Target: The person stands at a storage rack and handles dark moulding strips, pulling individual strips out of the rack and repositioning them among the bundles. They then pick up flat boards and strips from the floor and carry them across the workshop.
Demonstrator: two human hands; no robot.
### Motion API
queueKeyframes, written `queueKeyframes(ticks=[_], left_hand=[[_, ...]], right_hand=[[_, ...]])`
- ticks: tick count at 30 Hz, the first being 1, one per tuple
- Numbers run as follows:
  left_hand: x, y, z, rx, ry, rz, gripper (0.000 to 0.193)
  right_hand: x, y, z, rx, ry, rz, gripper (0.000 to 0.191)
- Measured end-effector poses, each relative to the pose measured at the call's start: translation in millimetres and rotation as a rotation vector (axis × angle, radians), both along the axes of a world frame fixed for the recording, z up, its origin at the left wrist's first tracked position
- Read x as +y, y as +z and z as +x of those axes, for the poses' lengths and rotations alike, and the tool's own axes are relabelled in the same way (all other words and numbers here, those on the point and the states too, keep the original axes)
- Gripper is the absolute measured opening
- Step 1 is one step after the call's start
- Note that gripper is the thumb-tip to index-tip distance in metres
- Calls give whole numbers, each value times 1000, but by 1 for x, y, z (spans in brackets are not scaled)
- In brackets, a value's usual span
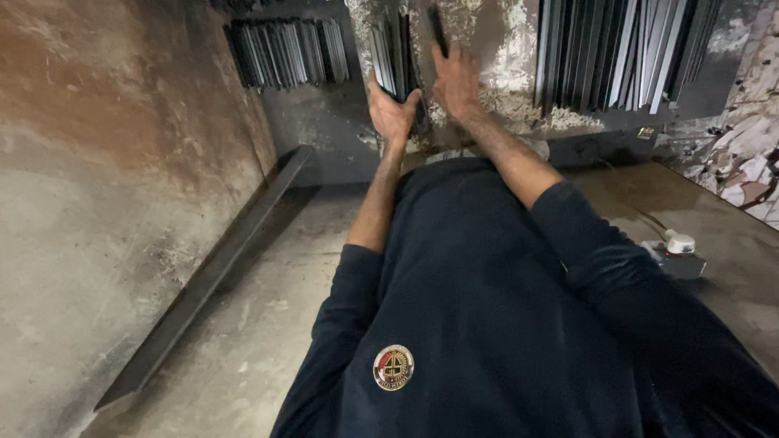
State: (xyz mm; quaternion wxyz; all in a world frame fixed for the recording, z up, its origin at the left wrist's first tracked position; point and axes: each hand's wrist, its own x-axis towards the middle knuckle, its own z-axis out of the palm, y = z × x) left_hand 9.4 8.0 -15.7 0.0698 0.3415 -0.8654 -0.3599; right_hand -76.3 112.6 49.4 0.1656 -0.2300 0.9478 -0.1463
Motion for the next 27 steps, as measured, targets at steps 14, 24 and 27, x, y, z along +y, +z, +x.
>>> queueKeyframes(ticks=[14,24,27], left_hand=[[14,-7,-15,-73,-29,-2,130],[20,-4,-15,-90,-40,36,127],[20,-5,-15,-95,-68,25,128]], right_hand=[[76,5,-10,-23,-348,-321,34],[245,27,-26,97,-490,-151,31],[243,18,-29,444,-345,-164,43]])
